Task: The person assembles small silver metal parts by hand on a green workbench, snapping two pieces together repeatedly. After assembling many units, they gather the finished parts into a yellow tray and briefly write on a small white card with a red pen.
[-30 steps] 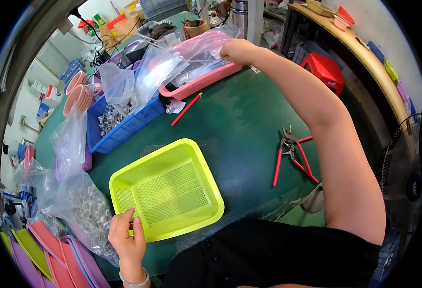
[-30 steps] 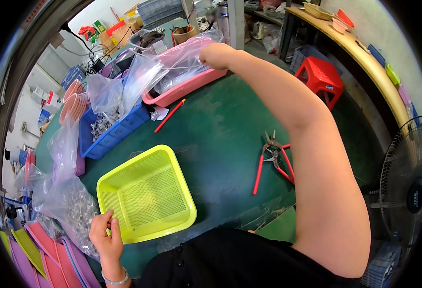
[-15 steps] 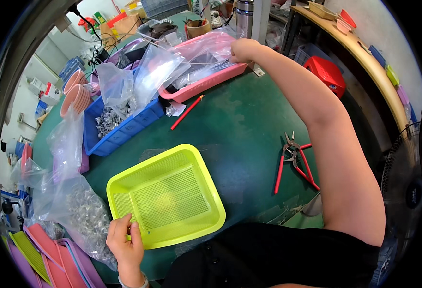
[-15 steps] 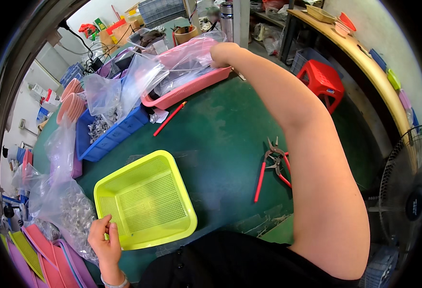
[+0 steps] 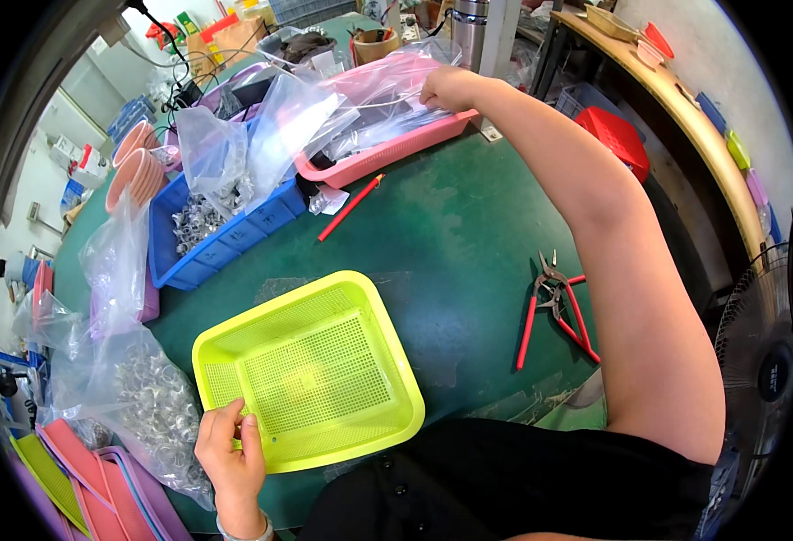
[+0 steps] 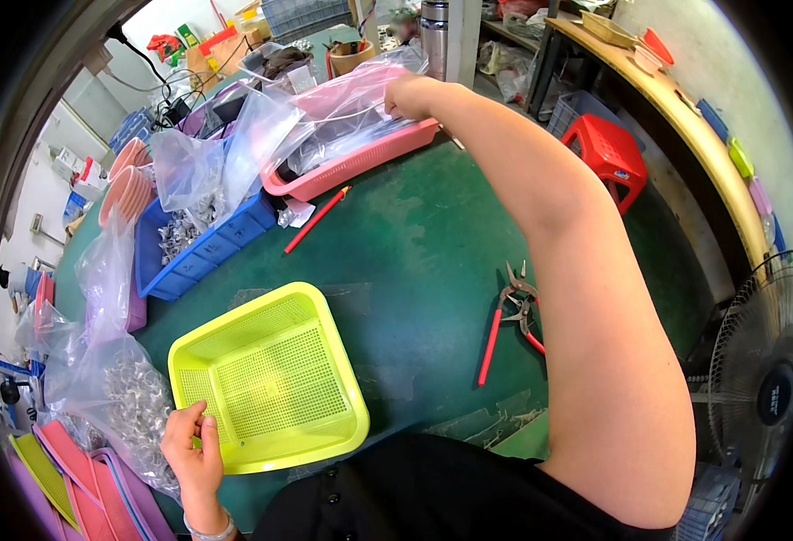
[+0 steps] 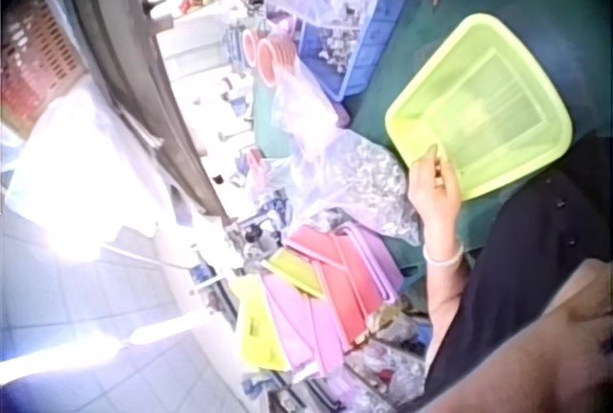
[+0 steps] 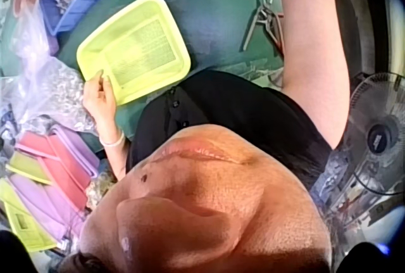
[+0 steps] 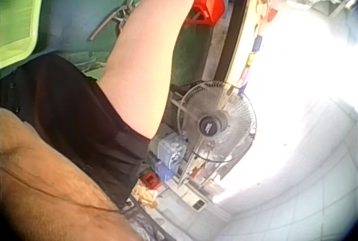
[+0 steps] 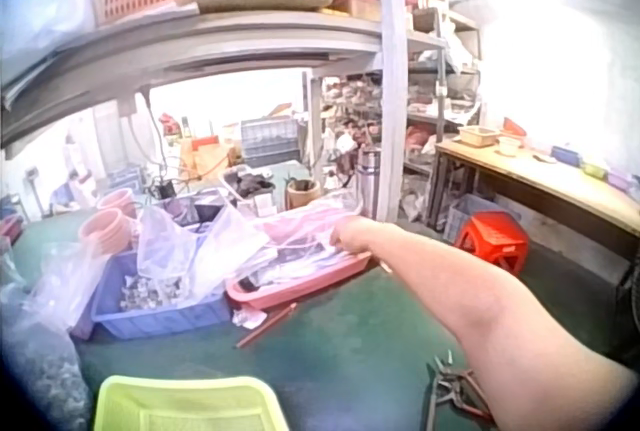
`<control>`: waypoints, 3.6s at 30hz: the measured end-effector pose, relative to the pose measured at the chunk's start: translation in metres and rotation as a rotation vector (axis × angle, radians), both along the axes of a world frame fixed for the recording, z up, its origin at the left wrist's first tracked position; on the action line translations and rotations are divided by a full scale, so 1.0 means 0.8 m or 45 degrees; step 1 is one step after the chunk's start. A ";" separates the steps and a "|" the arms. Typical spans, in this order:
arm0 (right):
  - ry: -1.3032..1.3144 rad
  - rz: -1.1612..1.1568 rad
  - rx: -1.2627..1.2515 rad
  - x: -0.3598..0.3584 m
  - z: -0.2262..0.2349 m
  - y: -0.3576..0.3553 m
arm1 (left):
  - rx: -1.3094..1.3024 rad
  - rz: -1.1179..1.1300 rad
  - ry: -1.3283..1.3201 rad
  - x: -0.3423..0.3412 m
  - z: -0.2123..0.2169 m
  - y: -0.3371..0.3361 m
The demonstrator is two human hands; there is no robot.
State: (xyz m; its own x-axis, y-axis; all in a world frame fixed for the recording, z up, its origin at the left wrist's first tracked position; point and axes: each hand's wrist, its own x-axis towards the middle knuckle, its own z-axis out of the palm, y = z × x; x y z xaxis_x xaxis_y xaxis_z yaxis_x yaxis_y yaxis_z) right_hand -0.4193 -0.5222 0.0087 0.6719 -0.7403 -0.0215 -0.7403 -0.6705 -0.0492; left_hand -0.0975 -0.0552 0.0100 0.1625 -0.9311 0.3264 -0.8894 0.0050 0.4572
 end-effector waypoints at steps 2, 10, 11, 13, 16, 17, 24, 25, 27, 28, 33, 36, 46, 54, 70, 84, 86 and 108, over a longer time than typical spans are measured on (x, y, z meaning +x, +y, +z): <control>0.038 0.011 -0.002 0.004 0.000 -0.005 | 0.010 0.009 0.003 0.000 -0.001 0.001; 0.002 0.026 0.084 0.002 -0.010 -0.019 | 0.032 0.058 0.078 -0.002 -0.002 0.000; -0.009 0.030 0.081 0.002 -0.012 -0.021 | 0.035 0.054 0.075 -0.002 -0.003 0.000; -0.018 0.056 0.048 0.003 -0.013 -0.021 | 0.041 0.049 0.067 -0.001 -0.004 0.000; -0.073 0.089 -0.058 0.002 -0.015 -0.018 | 0.050 0.024 0.035 0.004 -0.007 0.002; -0.131 0.079 -0.103 -0.003 -0.019 -0.019 | 0.048 0.015 0.030 0.004 -0.006 0.001; -0.377 0.273 -0.374 0.018 0.073 0.073 | -0.036 -0.126 0.102 -0.003 0.015 -0.047; -0.509 0.336 -0.243 0.030 0.086 0.100 | -0.040 -0.165 0.165 -0.005 0.019 -0.061; -0.769 0.548 -0.016 0.063 0.096 0.156 | -0.102 -0.180 0.669 -0.028 0.019 -0.089; -0.911 0.695 0.089 0.081 0.096 0.180 | -0.093 -0.241 0.802 -0.042 0.026 -0.101; -0.910 0.755 0.670 0.134 0.091 0.268 | 0.012 -0.388 1.317 -0.076 0.039 -0.133; -0.805 0.334 0.937 0.139 0.066 0.240 | 0.212 -0.328 1.400 -0.056 0.023 -0.122; 0.089 0.353 -0.538 0.137 -0.119 0.174 | 0.055 0.083 1.464 0.000 -0.005 0.002; -0.298 0.241 -0.655 0.074 -0.086 0.216 | -0.550 -0.179 -0.466 0.016 -0.039 0.141; -1.293 0.148 1.299 0.234 -0.102 0.652 | -0.311 -0.068 -0.202 0.036 -0.133 0.249; -1.078 0.399 0.900 0.279 -0.119 0.663 | -0.567 -0.010 0.011 0.041 -0.160 0.256; -1.092 0.444 0.872 0.281 -0.125 0.663 | -0.569 -0.012 0.013 0.040 -0.162 0.256; -1.056 0.465 0.870 0.274 -0.121 0.656 | -0.537 -0.013 0.014 0.040 -0.158 0.255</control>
